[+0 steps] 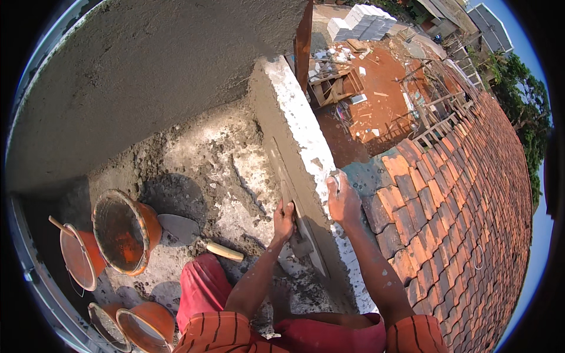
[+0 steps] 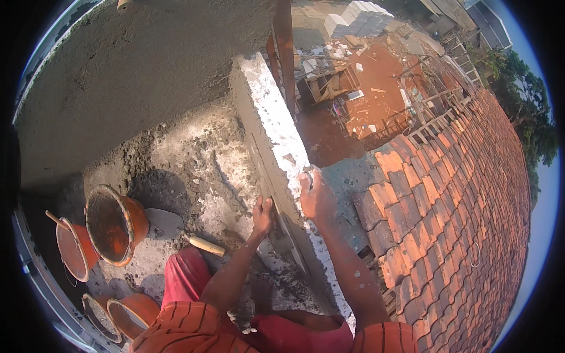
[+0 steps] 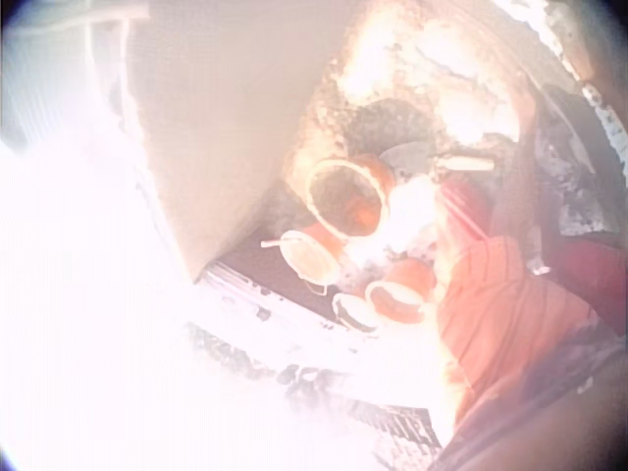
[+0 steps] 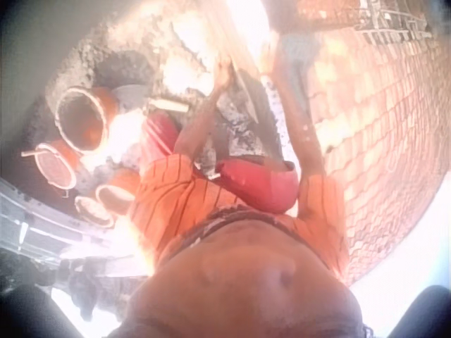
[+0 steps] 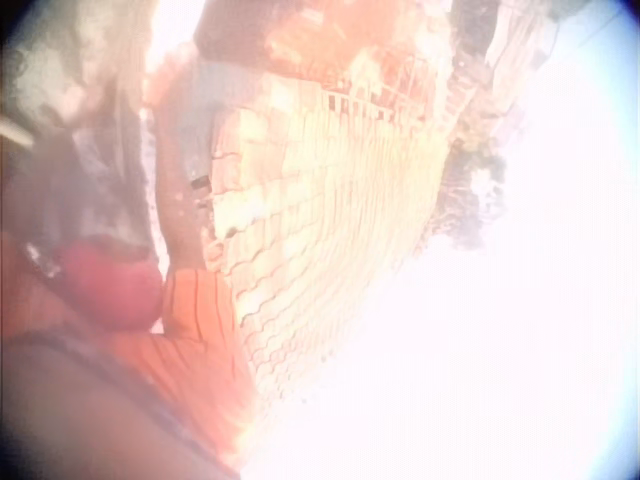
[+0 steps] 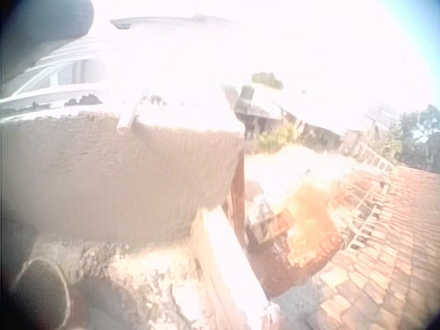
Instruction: The person scoops cement from a bucket and applies it to a low wall on a rooftop using a trowel. They smooth the surface with a wooden float and later receive a power tool from another worker.
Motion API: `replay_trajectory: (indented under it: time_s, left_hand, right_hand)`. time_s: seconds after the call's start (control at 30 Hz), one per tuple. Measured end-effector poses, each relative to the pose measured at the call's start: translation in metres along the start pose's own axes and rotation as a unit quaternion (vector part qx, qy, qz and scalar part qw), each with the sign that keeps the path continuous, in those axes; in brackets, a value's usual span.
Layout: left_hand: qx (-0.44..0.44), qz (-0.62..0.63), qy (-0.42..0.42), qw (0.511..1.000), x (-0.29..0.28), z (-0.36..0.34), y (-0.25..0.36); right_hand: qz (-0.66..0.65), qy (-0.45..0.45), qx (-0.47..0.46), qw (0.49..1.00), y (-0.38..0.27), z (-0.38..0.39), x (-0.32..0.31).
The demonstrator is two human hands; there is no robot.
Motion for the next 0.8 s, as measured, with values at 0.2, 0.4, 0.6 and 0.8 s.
replay_trajectory:
  time_s: [0.2,0.4,0.6,0.8]
  left_hand:
    - [-0.002,-0.006,0.02,1.0,-0.026,-0.079,0.051]
    - [0.019,0.01,0.061,0.998,-0.046,-0.119,0.078]
    - [0.047,0.027,0.147,0.988,-0.097,-0.097,0.091]
    - [0.038,-0.038,0.047,0.997,-0.033,-0.038,0.05]
  right_hand:
    - [0.012,0.004,0.005,1.0,-0.013,-0.001,0.0]
    - [-0.05,0.007,-0.07,0.996,-0.005,-0.009,0.001]
    - [-0.028,-0.006,-0.037,0.999,-0.011,-0.01,-0.004]
    - [0.0,-0.01,-0.013,1.0,-0.003,-0.01,-0.002]
Point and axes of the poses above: each hand's wrist, its own z-axis away from the middle knuckle, its own x-axis out of the palm, y = z × x, the point moved 10 cm from there along -z, towards the middle knuckle, and after that the axes turned 4 degrees about -z, right-handed, at the moved point
